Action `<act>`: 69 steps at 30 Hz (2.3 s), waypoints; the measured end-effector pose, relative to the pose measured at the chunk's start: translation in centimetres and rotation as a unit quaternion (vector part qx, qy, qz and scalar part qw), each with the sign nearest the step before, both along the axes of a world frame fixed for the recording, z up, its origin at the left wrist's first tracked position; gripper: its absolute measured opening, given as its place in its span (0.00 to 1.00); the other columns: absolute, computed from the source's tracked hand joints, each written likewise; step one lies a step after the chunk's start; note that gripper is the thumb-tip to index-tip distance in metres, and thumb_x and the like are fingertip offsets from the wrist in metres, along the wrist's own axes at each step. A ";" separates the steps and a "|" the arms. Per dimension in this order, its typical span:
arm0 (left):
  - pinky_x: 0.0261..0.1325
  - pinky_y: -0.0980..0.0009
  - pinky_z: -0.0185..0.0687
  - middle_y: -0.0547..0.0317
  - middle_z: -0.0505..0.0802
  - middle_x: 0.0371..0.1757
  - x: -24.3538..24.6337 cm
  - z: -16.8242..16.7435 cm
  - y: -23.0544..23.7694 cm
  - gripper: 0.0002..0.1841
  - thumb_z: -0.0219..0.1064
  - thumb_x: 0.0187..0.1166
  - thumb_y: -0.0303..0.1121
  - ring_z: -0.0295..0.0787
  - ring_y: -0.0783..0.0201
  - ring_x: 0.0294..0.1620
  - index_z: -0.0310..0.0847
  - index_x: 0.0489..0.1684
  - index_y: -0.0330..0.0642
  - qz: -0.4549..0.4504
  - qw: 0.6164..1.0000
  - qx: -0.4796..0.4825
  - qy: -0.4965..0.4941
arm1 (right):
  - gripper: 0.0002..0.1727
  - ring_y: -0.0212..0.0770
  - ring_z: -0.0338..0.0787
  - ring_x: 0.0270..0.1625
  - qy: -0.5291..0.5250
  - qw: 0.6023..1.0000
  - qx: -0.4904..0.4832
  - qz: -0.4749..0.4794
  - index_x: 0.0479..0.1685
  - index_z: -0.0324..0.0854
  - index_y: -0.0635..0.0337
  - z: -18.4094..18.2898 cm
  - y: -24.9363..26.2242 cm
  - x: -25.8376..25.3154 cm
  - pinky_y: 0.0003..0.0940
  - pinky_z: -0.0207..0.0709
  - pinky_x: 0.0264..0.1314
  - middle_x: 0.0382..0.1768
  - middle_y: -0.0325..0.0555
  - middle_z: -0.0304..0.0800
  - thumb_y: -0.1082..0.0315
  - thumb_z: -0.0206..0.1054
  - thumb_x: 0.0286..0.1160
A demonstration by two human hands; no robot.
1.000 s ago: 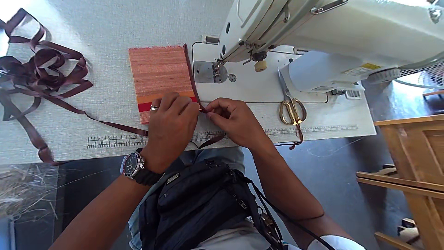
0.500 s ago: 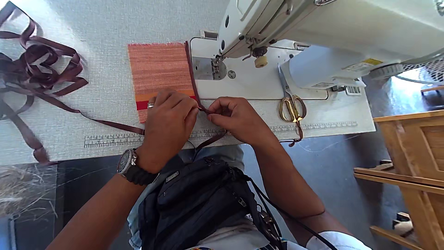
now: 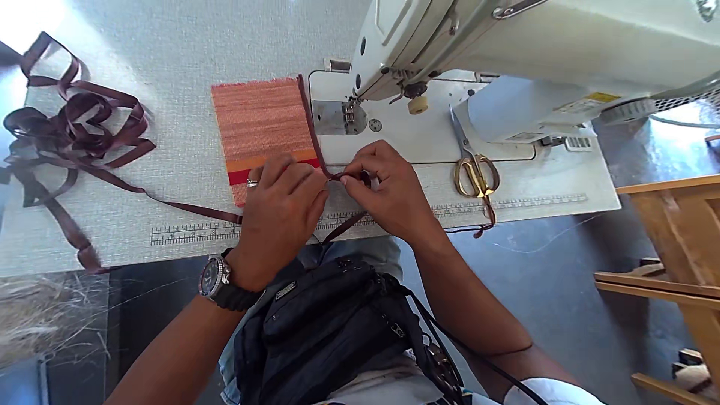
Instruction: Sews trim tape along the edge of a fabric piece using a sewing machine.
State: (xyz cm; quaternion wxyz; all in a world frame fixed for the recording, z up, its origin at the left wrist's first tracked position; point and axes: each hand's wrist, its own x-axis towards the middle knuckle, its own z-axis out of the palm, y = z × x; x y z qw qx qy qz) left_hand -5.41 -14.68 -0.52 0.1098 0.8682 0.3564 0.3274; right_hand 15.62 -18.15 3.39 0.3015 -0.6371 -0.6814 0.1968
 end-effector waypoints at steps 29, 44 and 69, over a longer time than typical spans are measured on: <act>0.73 0.51 0.76 0.57 0.93 0.59 0.1 -0.1 -1.0 0.15 0.59 0.88 0.41 0.83 0.54 0.71 0.93 0.54 0.48 0.015 1.000 -0.018 -0.015 | 0.05 0.35 0.90 0.33 0.325 0.945 -0.018 -0.010 0.48 0.83 0.63 -1.2 -0.8 0.7 0.26 0.85 0.35 0.36 0.46 0.91 0.78 0.66 0.80; 0.56 0.57 0.84 0.58 0.92 0.47 1.5 4.3 5.0 0.06 0.67 0.82 0.31 0.89 0.60 0.51 0.91 0.42 0.45 -0.183 0.976 -0.121 0.008 | 0.07 0.35 0.88 0.31 0.334 0.942 -0.010 -0.017 0.49 0.82 0.62 -1.3 -0.9 0.6 0.26 0.84 0.32 0.35 0.46 0.91 0.79 0.66 0.78; 0.57 0.60 0.82 0.57 0.90 0.45 2.1 2.2 4.9 0.05 0.65 0.78 0.32 0.86 0.59 0.54 0.87 0.36 0.44 -0.192 0.974 -0.112 -0.041 | 0.15 0.35 0.87 0.32 0.311 0.950 0.001 -0.010 0.59 0.79 0.61 -1.5 -0.8 0.1 0.27 0.82 0.31 0.39 0.46 0.89 0.78 0.67 0.75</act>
